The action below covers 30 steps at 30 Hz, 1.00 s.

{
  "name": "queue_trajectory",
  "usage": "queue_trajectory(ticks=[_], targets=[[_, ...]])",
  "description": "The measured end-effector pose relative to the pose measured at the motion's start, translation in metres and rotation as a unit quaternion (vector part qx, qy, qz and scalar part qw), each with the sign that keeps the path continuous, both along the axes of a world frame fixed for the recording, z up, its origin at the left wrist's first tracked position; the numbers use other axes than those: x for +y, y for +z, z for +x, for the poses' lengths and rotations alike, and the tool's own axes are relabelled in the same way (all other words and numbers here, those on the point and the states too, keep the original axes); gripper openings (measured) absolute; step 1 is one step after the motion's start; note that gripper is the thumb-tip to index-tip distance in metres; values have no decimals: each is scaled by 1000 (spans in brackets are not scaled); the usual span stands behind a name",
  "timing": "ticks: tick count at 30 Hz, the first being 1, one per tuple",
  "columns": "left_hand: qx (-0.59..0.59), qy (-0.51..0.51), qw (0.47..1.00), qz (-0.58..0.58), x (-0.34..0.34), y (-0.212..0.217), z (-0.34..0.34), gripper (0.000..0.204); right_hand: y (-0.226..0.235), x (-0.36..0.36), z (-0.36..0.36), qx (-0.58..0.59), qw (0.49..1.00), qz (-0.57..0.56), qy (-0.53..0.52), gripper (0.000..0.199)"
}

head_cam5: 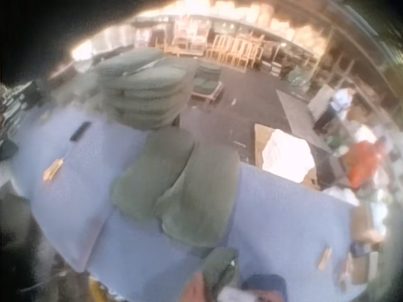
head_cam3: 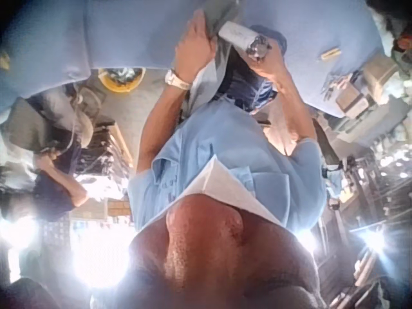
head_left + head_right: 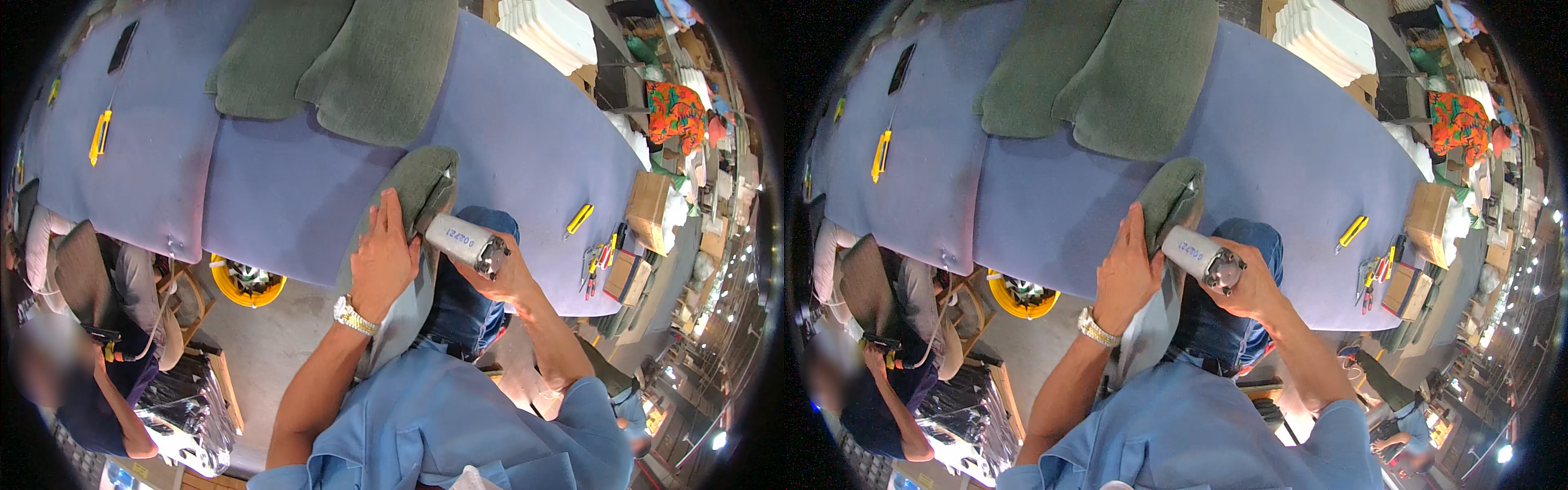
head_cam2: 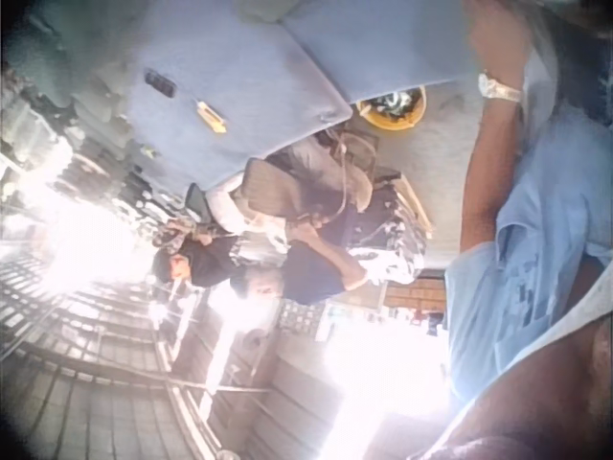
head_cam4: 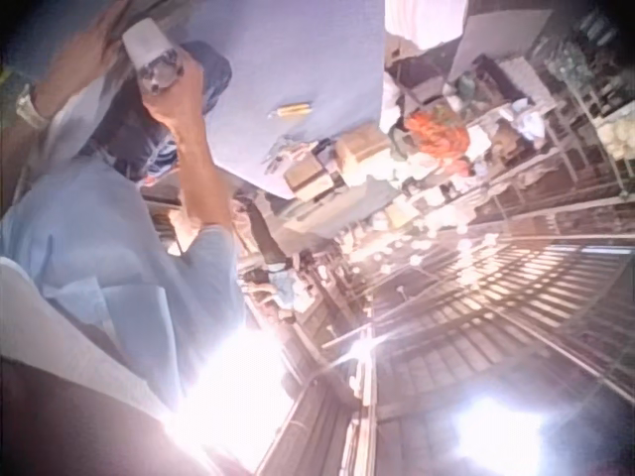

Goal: The person assembles cushion covers by wrapping fabric around foam inserts, using a staple gun to secure the edges, and trimming excess fabric with a utility knife. The person handles multiple cushion pieces and tools on a workbench in a workshop.

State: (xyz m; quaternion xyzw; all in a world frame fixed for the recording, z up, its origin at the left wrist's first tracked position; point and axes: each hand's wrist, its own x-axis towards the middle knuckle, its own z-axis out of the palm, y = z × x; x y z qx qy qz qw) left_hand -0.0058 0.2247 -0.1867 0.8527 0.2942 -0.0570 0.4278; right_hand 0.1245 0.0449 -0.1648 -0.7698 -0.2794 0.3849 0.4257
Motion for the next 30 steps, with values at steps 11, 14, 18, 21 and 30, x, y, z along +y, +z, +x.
queue_trajectory(ticks=[11,14,18,21,30], targets=[[-12,9,1000,-18,-3,3,-6,87,23,-2,1,40,997,-37,54,39],[3,13,1000,-22,-7,3,-5,88,7,-16,-3,38,998,-37,42,38],[17,11,999,-27,-8,1,0,90,8,-5,-5,29,999,-23,30,34],[-21,-10,999,-42,-3,-6,0,94,11,4,-7,14,1000,-14,7,41],[-195,-84,937,-278,37,-17,-46,88,14,17,-23,-103,995,1,14,28]])
